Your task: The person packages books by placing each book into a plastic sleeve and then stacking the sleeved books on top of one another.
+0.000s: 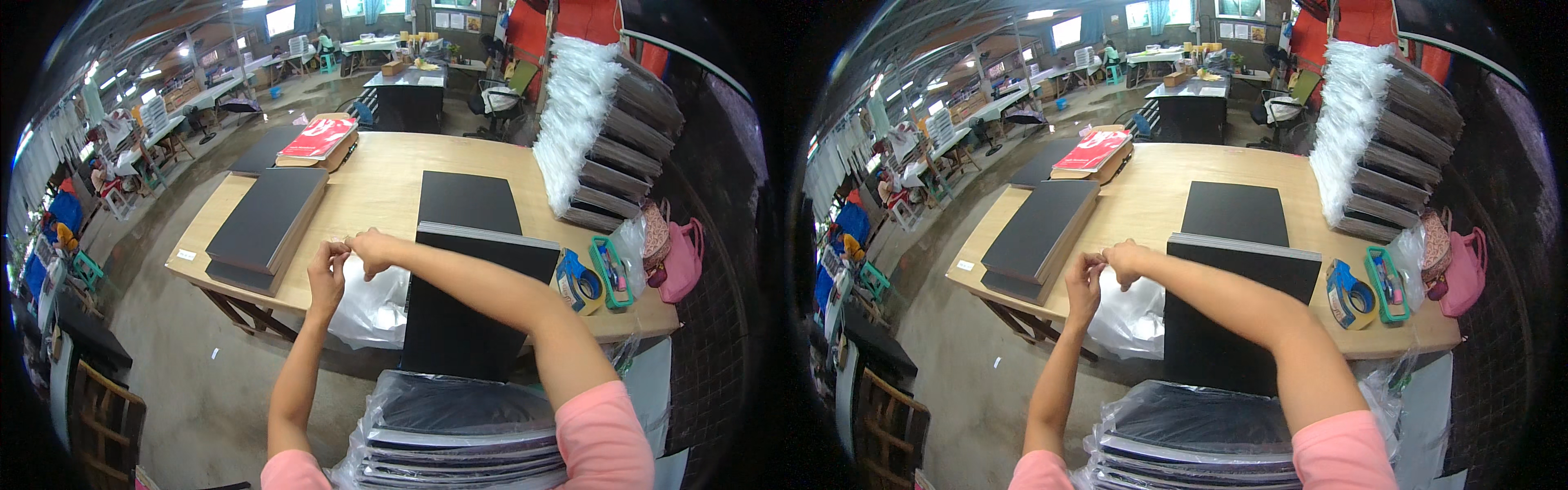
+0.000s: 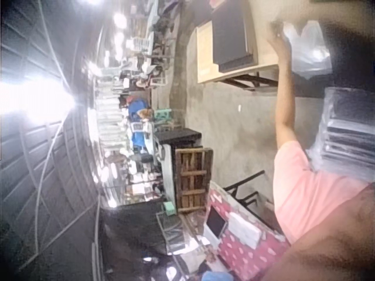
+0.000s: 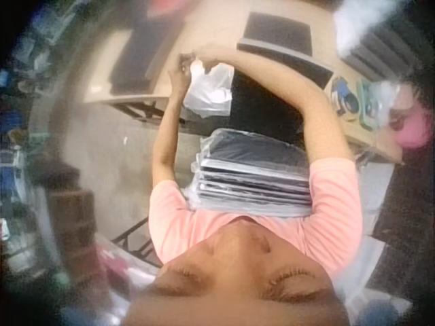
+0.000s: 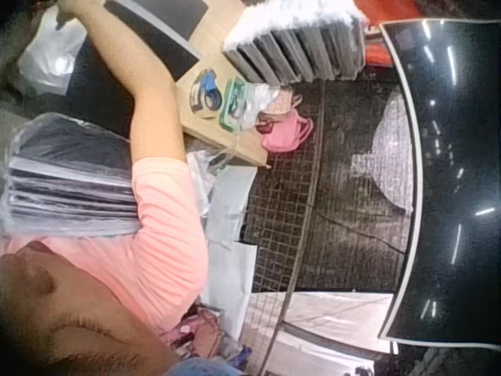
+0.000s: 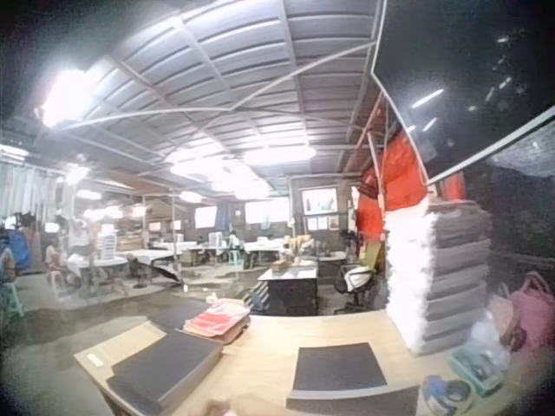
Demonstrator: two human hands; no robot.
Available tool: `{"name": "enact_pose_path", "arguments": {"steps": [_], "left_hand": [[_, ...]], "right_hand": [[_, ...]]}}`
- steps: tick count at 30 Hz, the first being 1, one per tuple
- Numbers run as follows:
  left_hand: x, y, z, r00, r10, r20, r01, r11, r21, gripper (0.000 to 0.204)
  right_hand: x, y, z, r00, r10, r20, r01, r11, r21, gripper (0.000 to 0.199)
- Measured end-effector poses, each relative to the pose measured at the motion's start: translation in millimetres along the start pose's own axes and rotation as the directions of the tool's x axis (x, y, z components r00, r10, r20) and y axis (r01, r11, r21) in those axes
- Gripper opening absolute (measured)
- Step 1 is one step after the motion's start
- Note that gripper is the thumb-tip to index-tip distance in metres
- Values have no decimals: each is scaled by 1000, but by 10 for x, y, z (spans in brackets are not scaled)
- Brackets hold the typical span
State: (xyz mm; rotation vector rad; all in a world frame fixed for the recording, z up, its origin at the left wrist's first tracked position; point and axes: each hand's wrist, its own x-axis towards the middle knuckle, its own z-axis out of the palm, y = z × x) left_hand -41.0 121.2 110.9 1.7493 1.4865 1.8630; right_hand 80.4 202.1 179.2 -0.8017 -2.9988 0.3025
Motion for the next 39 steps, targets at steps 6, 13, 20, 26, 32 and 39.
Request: {"name": "enact_pose_path", "arguments": {"steps": [6,13,20,26,32,39], "left_hand": [[-48,-43,24,945,-327,-13,314,917,-245,47],[-114,-534,-168,879,-406,251,476,788,-391,21],[18,302,-565,184,-19,983,531,844,-83,37],[-344,556,-794,325,144,935,428,859,-281,45],[-786,972,-215,239,380,894,443,776,-449,28],[-582,1259,56,764,367,531,585,-44,-810,19]], "right_hand": [[26,151,72,927,257,-275,-212,960,184,12],[121,-12,17,948,110,-299,-93,993,72,16],[-228,-64,155,795,-432,426,-207,468,859,31],[-1549,20,-249,311,-934,174,-74,159,984,32],[-2624,532,-205,859,-491,-142,-59,-370,927,31],[-3165,238,247,702,-430,-567,459,-335,823,33]]}}
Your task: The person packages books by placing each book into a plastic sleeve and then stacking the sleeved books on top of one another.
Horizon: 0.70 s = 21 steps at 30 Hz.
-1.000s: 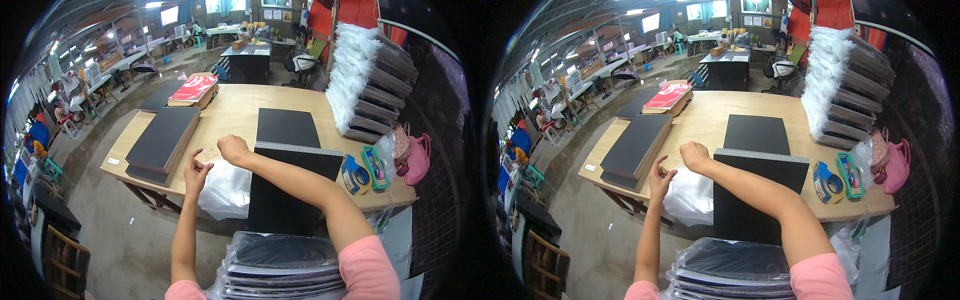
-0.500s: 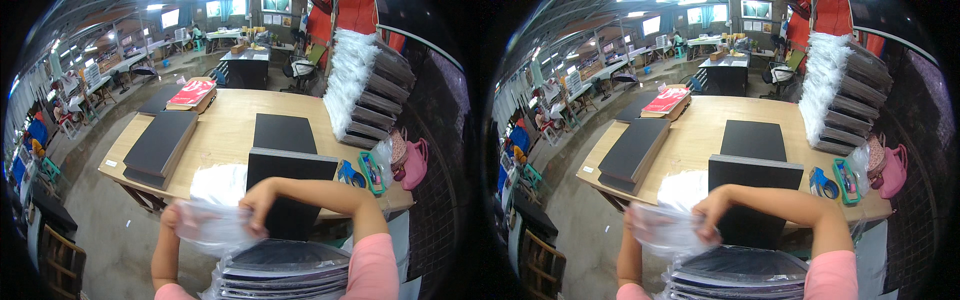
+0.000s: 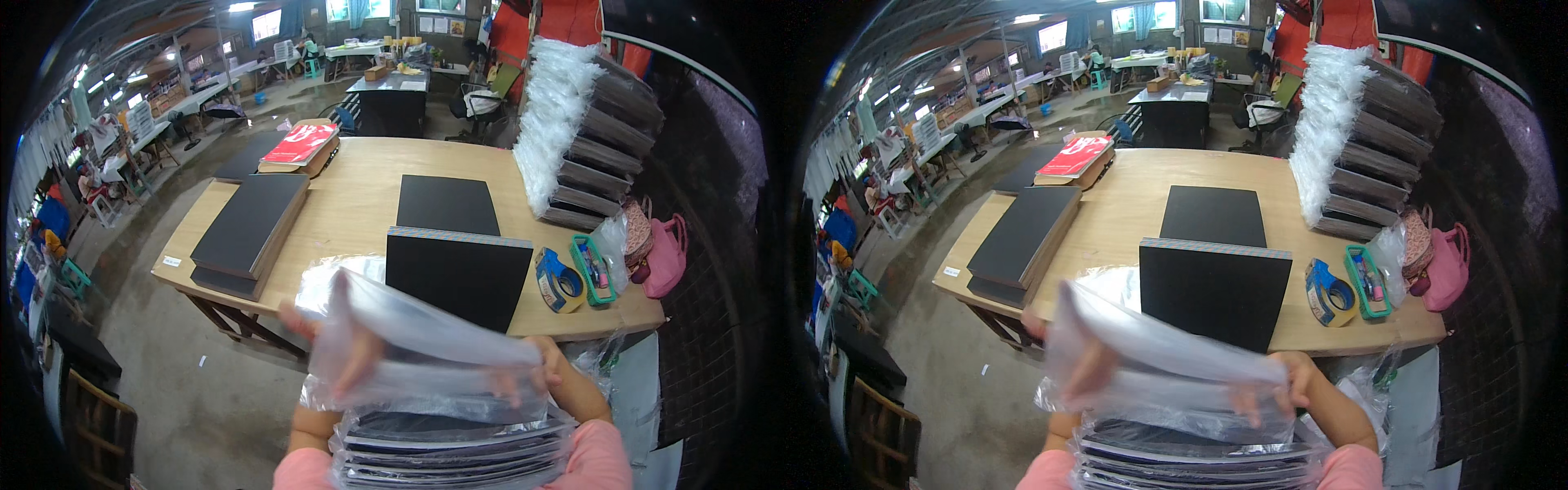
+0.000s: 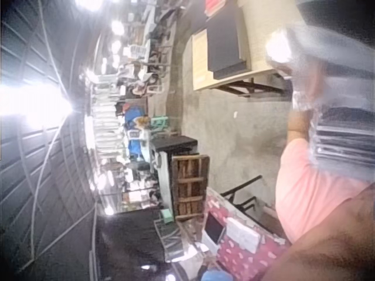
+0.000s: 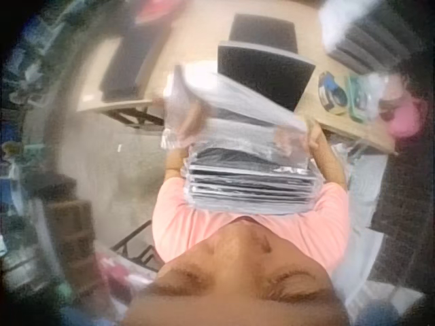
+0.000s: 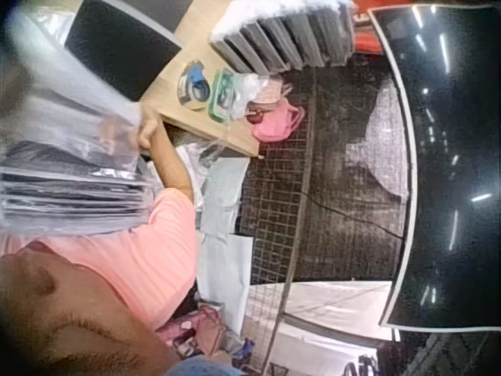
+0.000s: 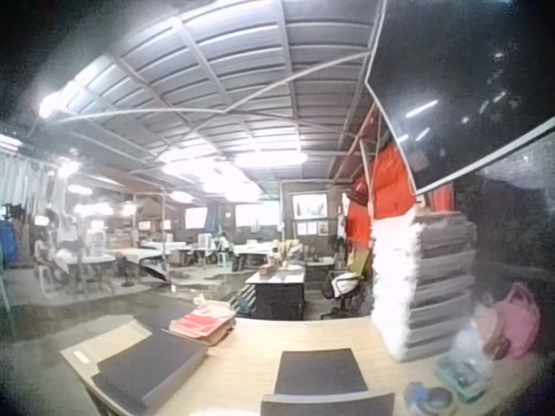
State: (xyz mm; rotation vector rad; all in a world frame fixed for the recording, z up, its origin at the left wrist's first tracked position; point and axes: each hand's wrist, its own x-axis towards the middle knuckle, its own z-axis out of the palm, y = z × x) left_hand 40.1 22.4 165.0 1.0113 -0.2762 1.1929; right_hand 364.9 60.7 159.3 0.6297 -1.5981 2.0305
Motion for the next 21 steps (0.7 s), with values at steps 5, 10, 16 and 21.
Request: {"name": "enact_pose_path", "arguments": {"steps": [5,10,16,21], "left_hand": [[133,-119,-310,856,89,-510,508,45,860,15],[624,-195,-354,920,316,-234,392,-690,608,59],[486,140,236,937,160,-312,350,-399,847,22],[320,254,-95,537,-440,-719,798,542,264,13]], "right_hand": [[-667,-183,57,196,-240,-951,-314,903,-292,1],[-90,-212,-392,316,-760,-568,-791,119,-601,19],[-19,-508,-65,532,-692,-489,-756,-128,-642,22],[-185,-696,134,277,-95,-956,-607,754,-251,14]]}}
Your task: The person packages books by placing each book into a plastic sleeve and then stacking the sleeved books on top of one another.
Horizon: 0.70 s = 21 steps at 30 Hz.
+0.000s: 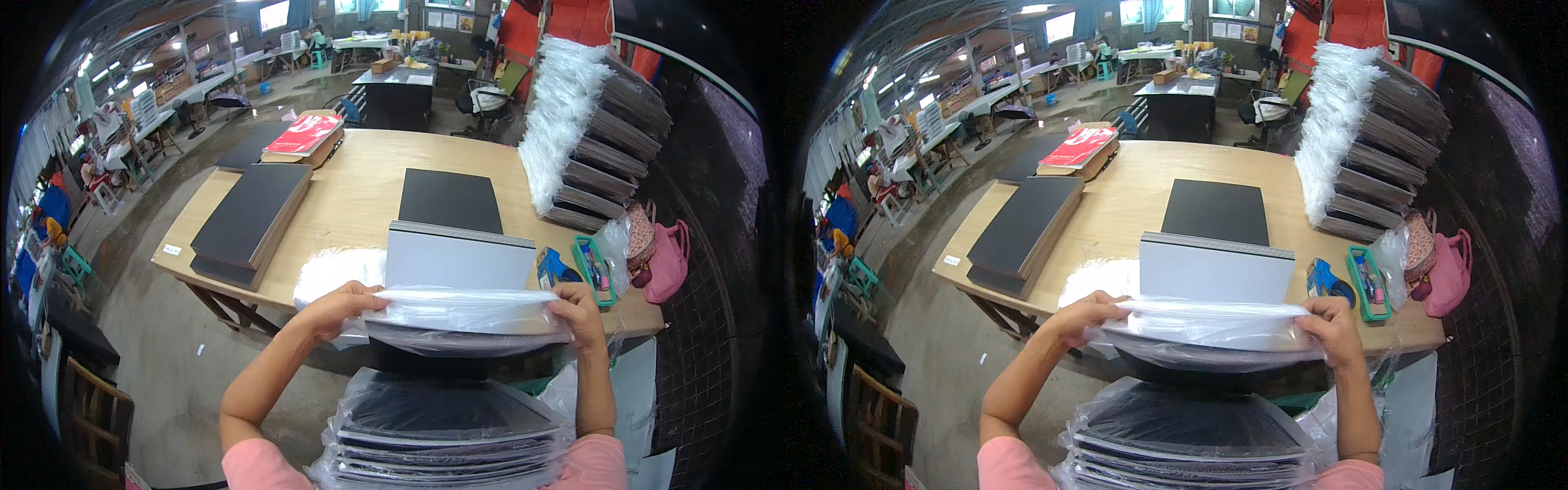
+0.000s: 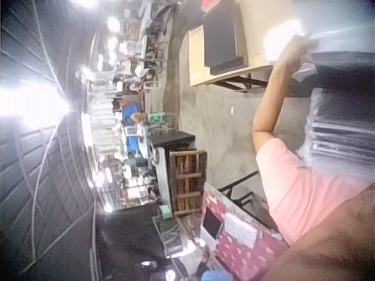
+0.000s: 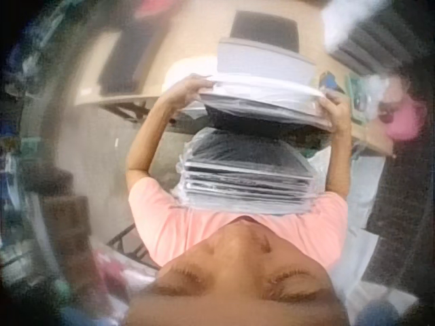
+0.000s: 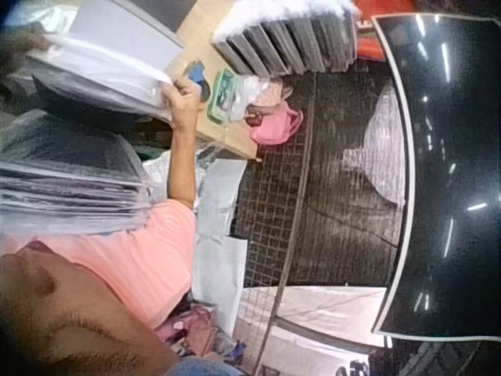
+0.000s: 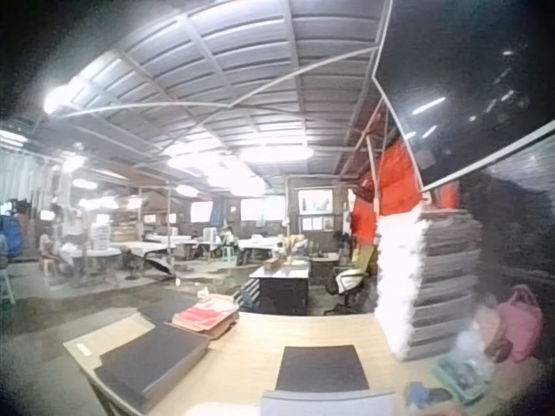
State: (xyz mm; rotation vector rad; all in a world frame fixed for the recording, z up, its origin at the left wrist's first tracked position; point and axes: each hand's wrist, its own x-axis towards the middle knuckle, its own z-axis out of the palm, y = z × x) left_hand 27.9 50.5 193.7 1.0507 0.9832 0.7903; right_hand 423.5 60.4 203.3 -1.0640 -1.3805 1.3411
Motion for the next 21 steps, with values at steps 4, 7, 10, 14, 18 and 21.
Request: {"name": "enact_pose_path", "arguments": {"steps": [4,7,10,14,18,21], "left_hand": [[41,-698,-407,948,-148,282,275,828,-490,9],[69,-1206,-494,940,-225,258,335,759,-558,8],[163,-2235,-651,925,-311,219,380,775,-505,3],[104,-3477,-831,913,-396,-97,337,868,-365,12],[317,-3172,-532,774,-233,-589,298,955,14,26],[-48,-2588,-1091,142,574,-806,-29,817,577,23]], "right_hand": [[-259,529,74,960,236,150,-280,820,500,26],[-528,1351,-236,979,117,168,-194,796,574,40],[-655,1846,-138,943,319,90,-318,790,524,43],[-739,2473,-21,842,534,73,-521,772,364,37],[-902,2923,-396,792,609,-42,-602,791,109,34],[-772,3123,-228,782,623,5,-622,782,-40,32]]}}
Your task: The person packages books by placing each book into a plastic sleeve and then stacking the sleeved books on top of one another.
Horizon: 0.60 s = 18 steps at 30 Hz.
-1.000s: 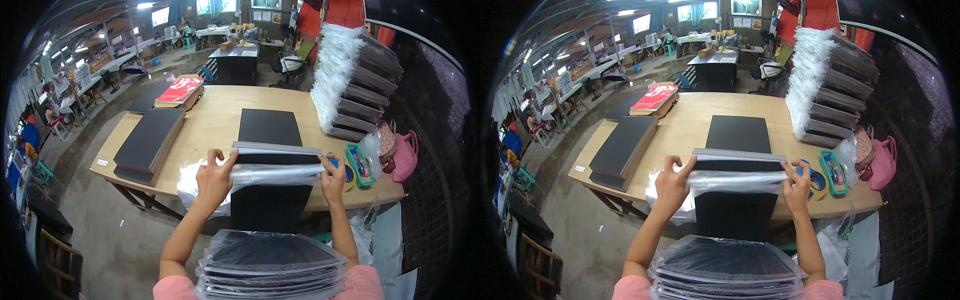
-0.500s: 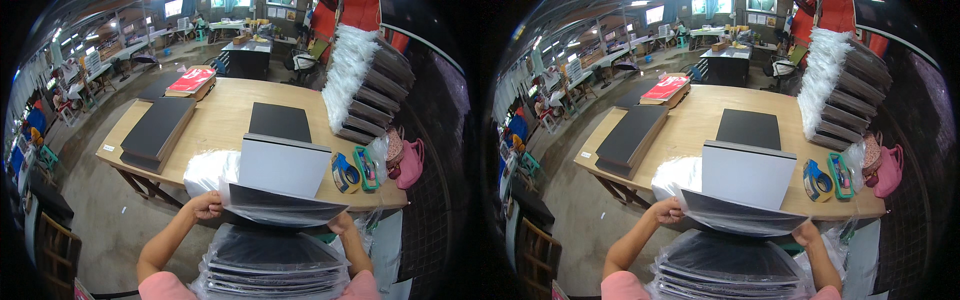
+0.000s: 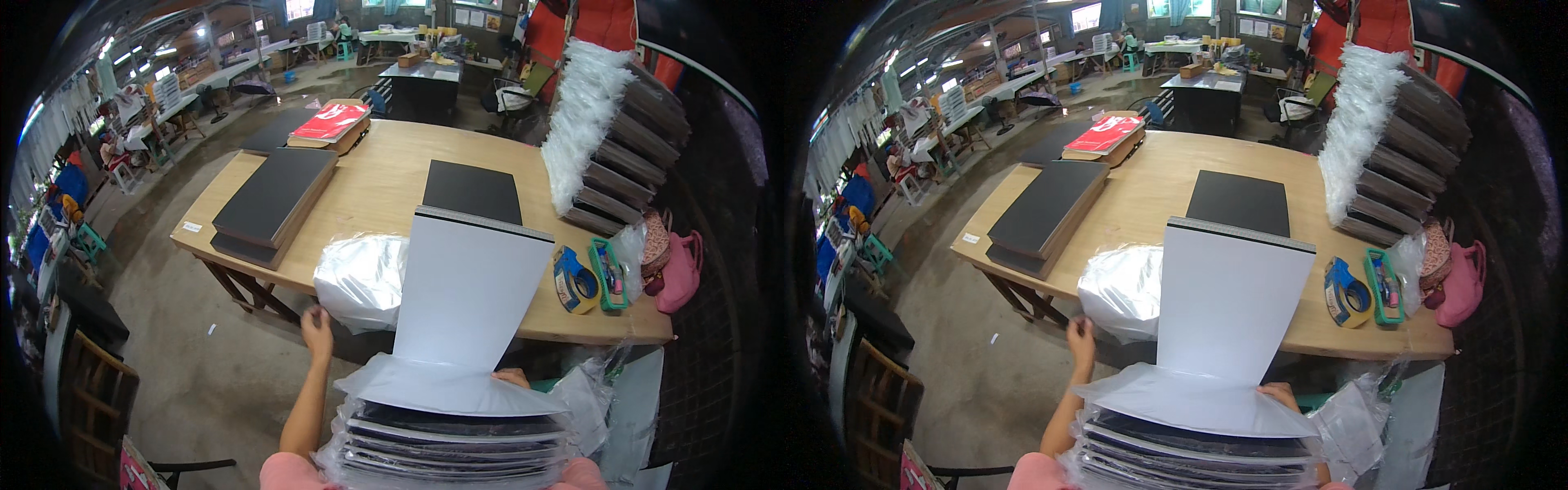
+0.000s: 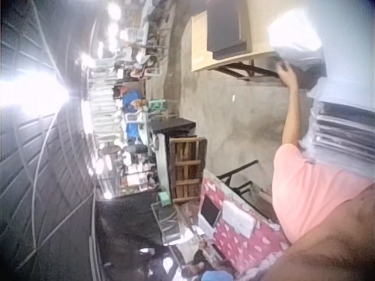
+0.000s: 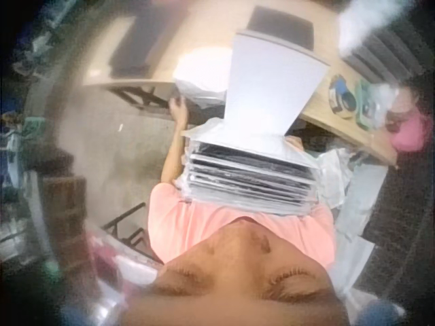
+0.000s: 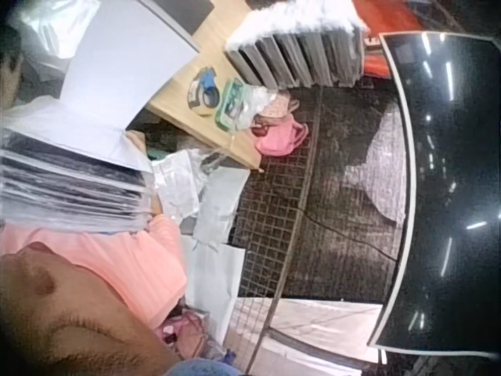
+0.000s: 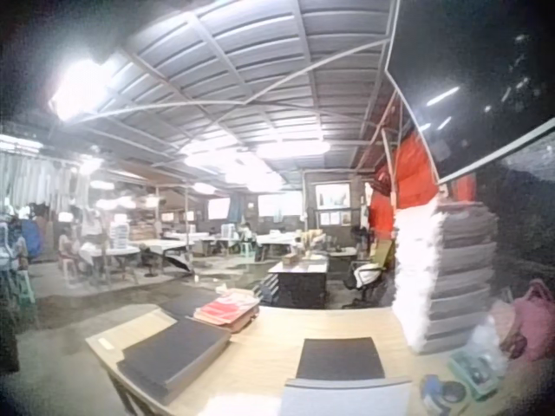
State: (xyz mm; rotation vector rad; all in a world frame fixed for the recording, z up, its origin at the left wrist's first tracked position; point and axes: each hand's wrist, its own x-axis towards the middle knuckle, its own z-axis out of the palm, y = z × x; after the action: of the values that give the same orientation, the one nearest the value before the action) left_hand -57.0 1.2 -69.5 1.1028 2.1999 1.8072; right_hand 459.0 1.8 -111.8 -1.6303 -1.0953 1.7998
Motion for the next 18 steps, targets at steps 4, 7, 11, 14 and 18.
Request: {"name": "enact_pose_path", "arguments": {"steps": [4,7,11,14,18], "left_hand": [[697,1120,96,976,214,-31,-213,977,23,14],[1150,1159,181,945,278,170,-311,927,210,11],[1158,1355,269,895,256,366,-407,804,433,19],[950,1842,395,844,528,93,-533,809,247,24],[1234,1340,194,934,182,306,-164,983,-85,24]], "right_hand": [[103,149,-224,997,14,-82,-32,975,-218,29],[204,-10,-243,997,-55,-60,20,883,-469,27],[-390,-1312,-117,899,-390,200,399,537,-743,28],[-968,-2381,257,739,-579,344,600,333,-728,27],[-1147,-3557,1427,498,-583,642,842,147,-520,23]]}}
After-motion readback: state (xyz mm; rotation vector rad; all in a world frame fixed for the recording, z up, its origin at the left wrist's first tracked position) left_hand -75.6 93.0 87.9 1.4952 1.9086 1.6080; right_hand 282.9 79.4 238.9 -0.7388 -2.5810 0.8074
